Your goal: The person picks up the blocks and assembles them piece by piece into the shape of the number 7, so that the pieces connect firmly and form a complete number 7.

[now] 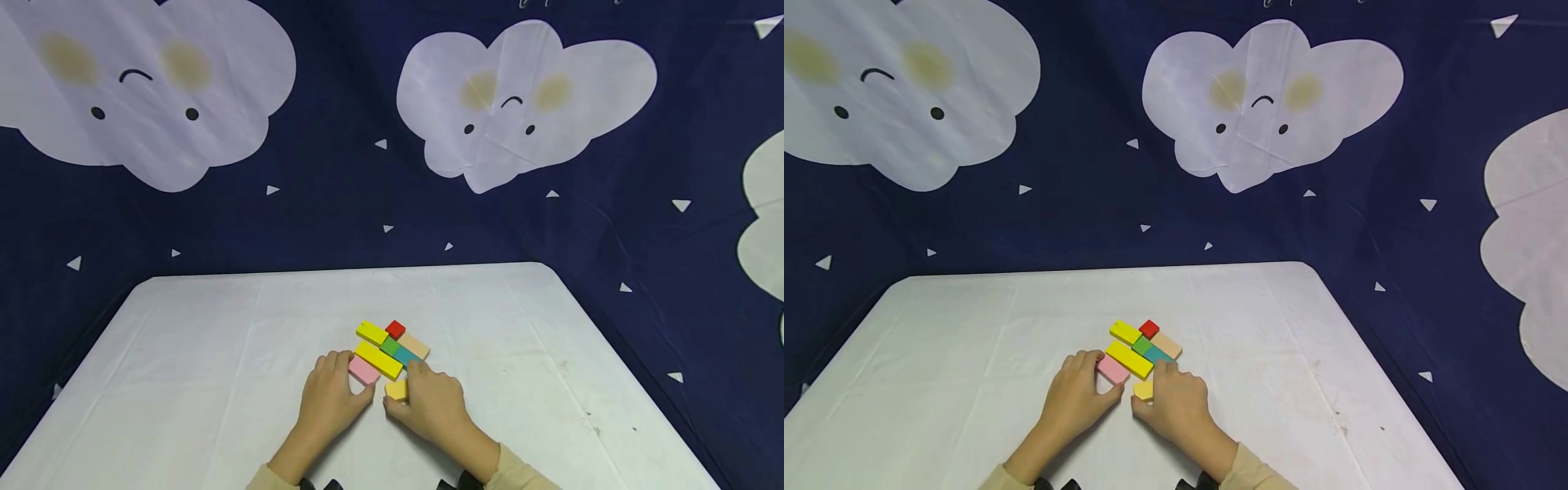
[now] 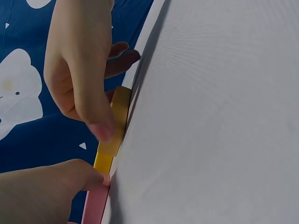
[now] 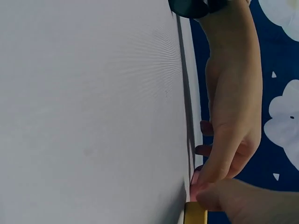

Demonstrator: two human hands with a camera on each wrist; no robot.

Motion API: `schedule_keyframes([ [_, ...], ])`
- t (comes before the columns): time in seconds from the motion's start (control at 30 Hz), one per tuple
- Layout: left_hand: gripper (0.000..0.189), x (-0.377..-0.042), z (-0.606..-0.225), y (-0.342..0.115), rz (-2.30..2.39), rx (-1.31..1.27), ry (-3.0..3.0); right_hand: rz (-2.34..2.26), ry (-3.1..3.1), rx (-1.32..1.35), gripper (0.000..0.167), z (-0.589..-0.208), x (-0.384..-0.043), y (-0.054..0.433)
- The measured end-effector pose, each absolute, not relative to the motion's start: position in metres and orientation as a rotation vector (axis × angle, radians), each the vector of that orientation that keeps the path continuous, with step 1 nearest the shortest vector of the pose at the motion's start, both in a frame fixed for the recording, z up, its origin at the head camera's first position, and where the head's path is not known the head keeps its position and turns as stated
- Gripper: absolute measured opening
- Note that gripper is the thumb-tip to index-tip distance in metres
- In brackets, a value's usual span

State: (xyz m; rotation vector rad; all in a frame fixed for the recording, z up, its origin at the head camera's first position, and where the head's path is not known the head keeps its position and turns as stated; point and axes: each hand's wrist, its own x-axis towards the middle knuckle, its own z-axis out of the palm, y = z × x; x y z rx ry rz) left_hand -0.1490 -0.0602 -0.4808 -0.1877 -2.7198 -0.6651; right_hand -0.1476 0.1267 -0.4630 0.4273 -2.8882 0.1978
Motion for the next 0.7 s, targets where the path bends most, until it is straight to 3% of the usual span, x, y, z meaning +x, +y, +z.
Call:
schedule_keyframes([
  [0.17, 0.062, -0.148, -0.48, -0.063, -0.668, -0.188, -2.739, 0.335, -2.936, 0.473, 0.049, -0.459, -0.145, 0.134],
  [0.4, 0.066, -0.146, -0.48, -0.069, -0.68, -0.178, -2.792, 0.487, -3.056, 0.637, 0.065, -0.454, -0.147, 0.151],
  [0.7, 0.065, -0.138, -0.477, -0.082, -0.683, -0.203, -2.853, 0.692, -3.045, 0.789, 0.072, -0.469, -0.149, 0.17],
])
